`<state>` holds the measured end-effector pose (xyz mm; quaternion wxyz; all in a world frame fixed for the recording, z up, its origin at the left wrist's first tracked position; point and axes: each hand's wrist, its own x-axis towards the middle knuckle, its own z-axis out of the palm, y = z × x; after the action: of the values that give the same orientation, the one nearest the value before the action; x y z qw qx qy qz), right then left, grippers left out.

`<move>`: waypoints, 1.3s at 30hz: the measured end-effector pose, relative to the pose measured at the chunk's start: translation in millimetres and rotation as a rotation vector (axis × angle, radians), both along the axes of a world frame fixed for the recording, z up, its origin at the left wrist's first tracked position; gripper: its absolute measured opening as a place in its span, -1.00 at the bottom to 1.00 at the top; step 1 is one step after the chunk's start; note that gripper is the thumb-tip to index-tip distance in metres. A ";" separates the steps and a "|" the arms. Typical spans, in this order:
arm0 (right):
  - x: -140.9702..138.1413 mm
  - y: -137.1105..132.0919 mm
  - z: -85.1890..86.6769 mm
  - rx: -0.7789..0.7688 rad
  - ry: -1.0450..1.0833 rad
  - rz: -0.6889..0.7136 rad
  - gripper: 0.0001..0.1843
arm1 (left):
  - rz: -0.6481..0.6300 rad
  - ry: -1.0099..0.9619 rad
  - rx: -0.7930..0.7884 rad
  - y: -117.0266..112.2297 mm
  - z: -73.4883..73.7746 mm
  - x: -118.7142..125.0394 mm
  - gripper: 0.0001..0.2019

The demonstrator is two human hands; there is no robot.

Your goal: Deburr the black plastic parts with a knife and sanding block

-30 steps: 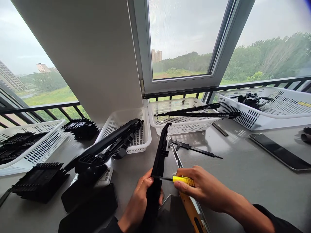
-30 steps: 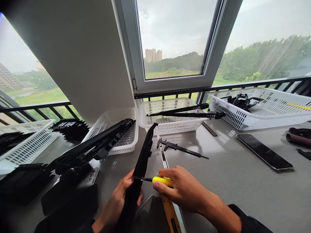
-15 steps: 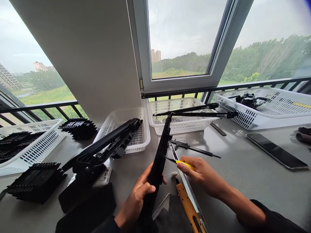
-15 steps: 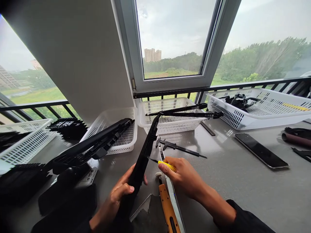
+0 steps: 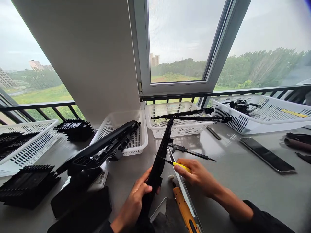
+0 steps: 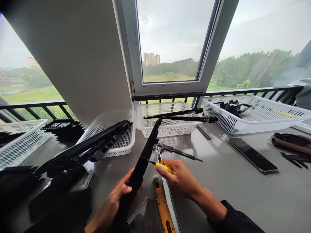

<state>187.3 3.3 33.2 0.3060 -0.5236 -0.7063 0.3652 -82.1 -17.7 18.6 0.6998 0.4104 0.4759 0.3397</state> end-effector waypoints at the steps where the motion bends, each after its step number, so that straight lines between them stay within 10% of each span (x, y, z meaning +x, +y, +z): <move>1: 2.1 0.6 0.5 0.006 -0.002 -0.020 -0.33 | -0.005 0.004 0.002 0.7 -1.6 -0.6 -0.33; 9: 20.7 7.3 9.8 -0.080 0.037 0.138 -0.31 | -0.021 -0.007 0.012 0.2 -7.8 -1.1 -0.27; 39: 3.3 -3.1 8.2 -0.052 -0.017 0.033 -0.30 | -0.024 0.011 0.057 -1.8 -0.4 3.5 -0.28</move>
<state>190.6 0.1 41.4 0.2802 -0.5225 -0.7078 0.3839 -78.6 -19.5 18.2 0.6892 0.4379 0.4649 0.3423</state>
